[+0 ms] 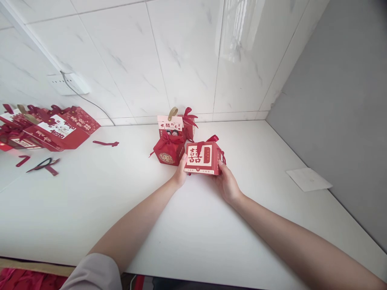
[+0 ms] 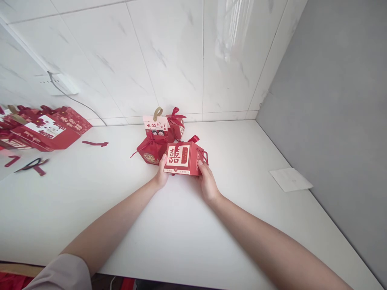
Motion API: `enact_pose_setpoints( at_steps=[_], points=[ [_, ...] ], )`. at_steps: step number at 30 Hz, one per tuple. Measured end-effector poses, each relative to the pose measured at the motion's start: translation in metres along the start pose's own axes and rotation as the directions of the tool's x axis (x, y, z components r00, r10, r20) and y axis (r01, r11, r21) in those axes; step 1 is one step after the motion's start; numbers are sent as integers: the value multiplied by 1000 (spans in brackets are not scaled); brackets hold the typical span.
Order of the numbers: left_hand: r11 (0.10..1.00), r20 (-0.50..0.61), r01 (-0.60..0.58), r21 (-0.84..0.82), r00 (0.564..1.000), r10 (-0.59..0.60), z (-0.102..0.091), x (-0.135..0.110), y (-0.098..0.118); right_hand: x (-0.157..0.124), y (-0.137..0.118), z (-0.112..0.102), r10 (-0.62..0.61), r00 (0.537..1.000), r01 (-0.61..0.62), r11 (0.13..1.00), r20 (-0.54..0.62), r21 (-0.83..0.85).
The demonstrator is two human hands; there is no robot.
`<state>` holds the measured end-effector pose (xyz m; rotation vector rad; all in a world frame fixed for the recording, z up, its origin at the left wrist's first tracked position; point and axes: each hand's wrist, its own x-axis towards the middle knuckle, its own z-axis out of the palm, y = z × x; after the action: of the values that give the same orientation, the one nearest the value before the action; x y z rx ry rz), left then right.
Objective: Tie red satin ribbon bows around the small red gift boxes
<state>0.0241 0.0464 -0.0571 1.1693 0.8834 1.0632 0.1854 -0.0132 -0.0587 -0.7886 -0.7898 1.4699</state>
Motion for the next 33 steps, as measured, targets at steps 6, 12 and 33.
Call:
enact_pose_setpoints(
  at_steps=[6, 12, 33],
  points=[
    [1000, 2, 4, 10, 1000, -4, 0, 0, 0, 0, 0, 0, -2, 1000, 2, 1000, -1, -7],
    [999, 22, -13, 29, 1000, 13, -2, 1, -3, 0, 0, 1, -11, 1000, 11, 1000, -2, 13],
    [1000, 18, 13, -22, 1000, -12, 1, 0, 1, 0, 1, 0, 1, 1000, -1, 1000, 2, 15]
  ],
)
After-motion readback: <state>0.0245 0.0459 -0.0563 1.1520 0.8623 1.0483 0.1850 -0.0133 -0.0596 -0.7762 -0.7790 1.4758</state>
